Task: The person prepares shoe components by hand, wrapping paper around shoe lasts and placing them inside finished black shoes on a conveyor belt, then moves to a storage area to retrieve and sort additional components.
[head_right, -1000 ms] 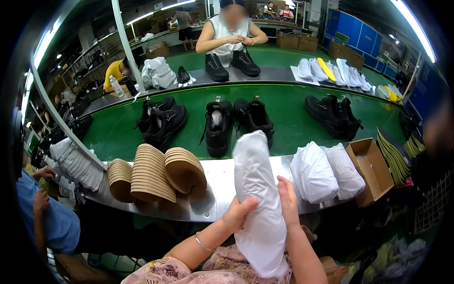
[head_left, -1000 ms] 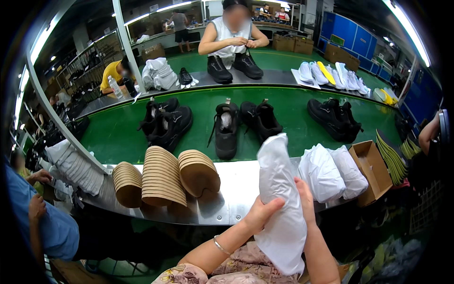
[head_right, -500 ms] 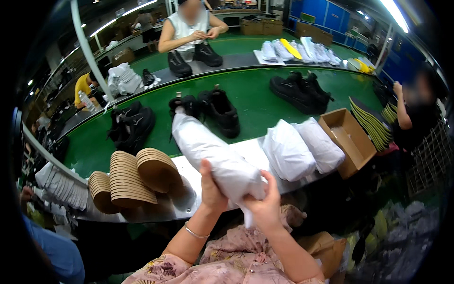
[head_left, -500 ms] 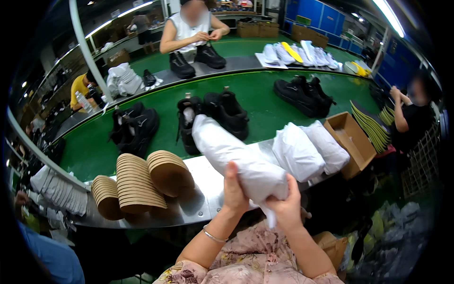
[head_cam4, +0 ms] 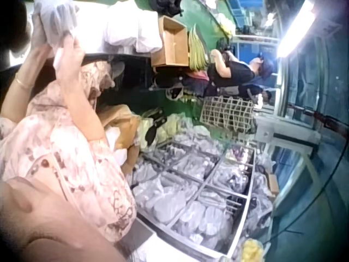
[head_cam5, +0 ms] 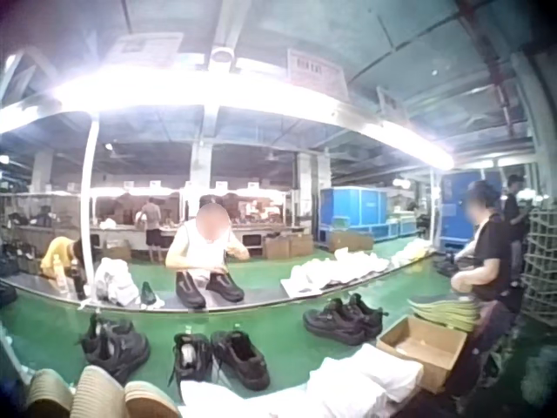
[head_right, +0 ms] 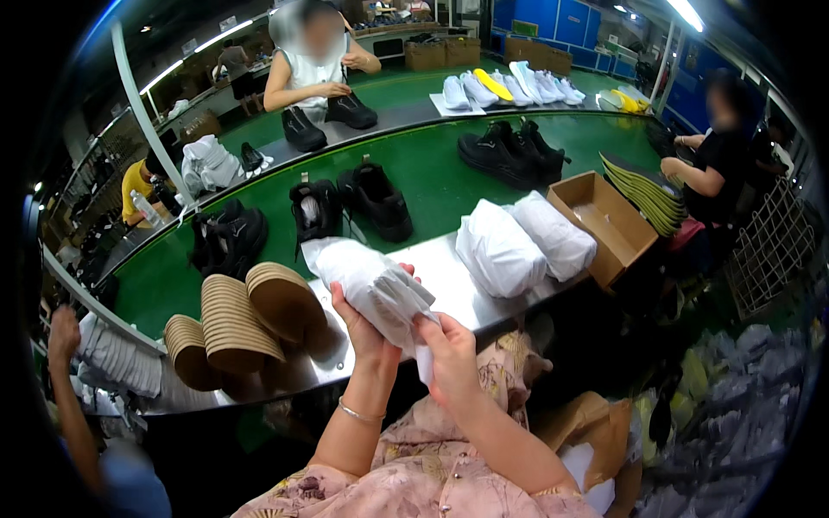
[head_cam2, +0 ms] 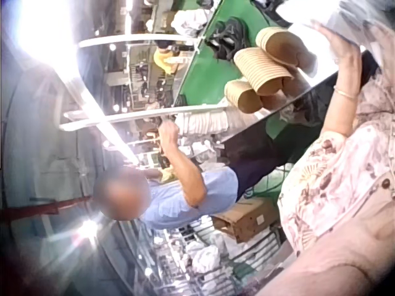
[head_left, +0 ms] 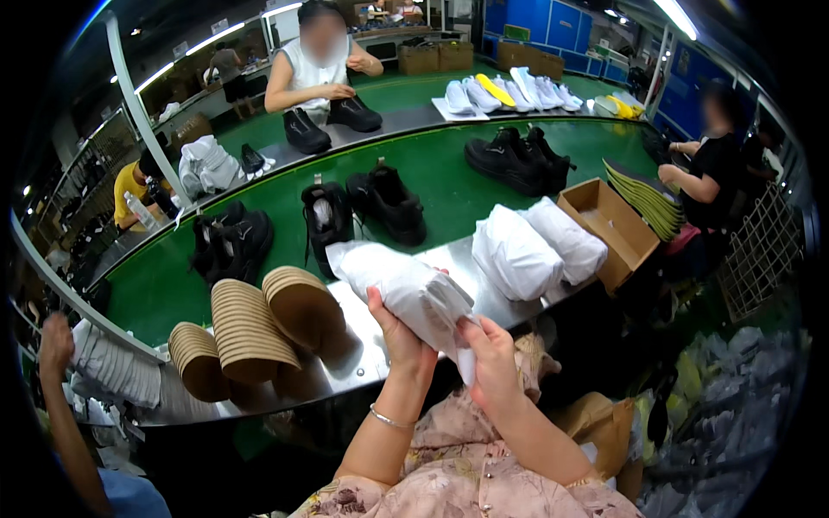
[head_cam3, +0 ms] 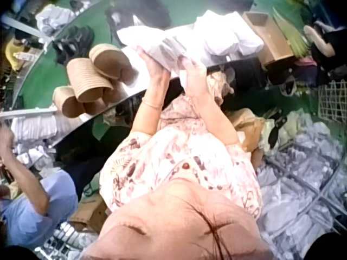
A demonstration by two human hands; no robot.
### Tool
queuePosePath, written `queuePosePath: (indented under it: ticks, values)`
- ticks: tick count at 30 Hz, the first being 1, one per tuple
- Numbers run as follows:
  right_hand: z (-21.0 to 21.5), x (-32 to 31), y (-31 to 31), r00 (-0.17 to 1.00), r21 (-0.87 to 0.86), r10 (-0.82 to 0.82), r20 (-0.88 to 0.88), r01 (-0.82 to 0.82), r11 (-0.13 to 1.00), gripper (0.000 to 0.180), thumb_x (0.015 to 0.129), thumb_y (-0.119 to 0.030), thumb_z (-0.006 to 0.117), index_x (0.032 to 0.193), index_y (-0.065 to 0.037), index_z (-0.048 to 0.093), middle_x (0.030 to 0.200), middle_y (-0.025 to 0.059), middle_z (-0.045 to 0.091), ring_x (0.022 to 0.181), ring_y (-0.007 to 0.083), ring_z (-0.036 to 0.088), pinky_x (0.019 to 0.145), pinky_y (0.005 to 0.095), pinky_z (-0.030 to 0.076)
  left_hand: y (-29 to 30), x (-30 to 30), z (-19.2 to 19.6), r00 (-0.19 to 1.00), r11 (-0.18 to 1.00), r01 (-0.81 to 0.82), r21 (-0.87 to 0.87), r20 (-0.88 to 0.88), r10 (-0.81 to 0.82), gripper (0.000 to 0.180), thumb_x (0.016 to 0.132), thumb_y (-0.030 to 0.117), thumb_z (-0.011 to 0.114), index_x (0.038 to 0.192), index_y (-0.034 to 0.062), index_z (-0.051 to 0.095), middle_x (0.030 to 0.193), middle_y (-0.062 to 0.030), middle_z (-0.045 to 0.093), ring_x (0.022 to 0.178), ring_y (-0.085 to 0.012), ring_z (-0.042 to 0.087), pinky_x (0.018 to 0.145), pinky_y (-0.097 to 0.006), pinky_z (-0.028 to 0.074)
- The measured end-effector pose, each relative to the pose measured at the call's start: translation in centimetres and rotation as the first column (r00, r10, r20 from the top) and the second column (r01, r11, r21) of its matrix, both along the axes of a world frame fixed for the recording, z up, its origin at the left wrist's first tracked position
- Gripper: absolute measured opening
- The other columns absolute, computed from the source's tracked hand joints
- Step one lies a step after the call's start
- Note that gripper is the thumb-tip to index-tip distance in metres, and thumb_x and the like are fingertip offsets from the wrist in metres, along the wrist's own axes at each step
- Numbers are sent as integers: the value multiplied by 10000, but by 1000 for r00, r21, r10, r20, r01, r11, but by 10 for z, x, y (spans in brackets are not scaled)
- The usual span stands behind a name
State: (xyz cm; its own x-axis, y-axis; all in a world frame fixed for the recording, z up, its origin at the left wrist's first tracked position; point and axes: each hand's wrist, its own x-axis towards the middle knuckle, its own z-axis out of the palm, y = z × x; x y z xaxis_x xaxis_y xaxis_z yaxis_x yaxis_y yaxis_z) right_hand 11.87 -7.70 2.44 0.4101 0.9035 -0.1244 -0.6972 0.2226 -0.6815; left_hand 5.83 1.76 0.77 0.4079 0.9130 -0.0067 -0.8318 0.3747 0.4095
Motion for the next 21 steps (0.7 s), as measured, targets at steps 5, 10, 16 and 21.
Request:
queuePosePath:
  ticks: [5, 10, 16, 21]
  values:
    - [-17, -6, -3, 994, -66, 47, -100, -53, 996, 210, 829, -110, 629, 955, 16, 518, 824, 56, 585, 755, 106, 546, 673, 229, 443, -14, -14, 3, 999, 995, 37, 94, 18, -39, 891, 731, 685, 482, 1226, -46, 368, 1093, -208, 543, 978, -312, 549, 899, -413, 432]
    - [-9, 0, -8, 850, -203, 4, 527, 122, 971, 231, 810, -99, 649, 919, -5, 469, 844, 63, 566, 730, 88, 522, 603, 230, 430, -18, -24, 8, 1000, 981, 27, 194, -2, -28, 895, 726, 658, 508, 1249, -51, 346, 1151, -189, 517, 1072, -315, 516, 954, -423, 404]
    - [0, 3, -15, 988, 44, 151, -14, -151, 988, 343, 827, -40, 540, 1154, 20, 454, 1094, 111, 558, 1017, 182, 553, 899, 304, 438, -14, -26, 1, 999, 969, 53, 242, -25, -48, 873, 724, 602, 542, 1271, -42, 319, 1167, -195, 500, 1089, -327, 508, 954, -443, 404]
    - [-14, 1, -12, 861, 317, 321, -394, -200, 927, 447, 898, -194, 485, 1291, -9, 379, 1252, 101, 489, 1156, 215, 469, 1011, 383, 347, -10, -26, -4, 991, 960, 129, 247, 13, -136, 877, 704, 576, 569, 1283, -30, 311, 1170, -208, 497, 1089, -341, 506, 950, -465, 409]
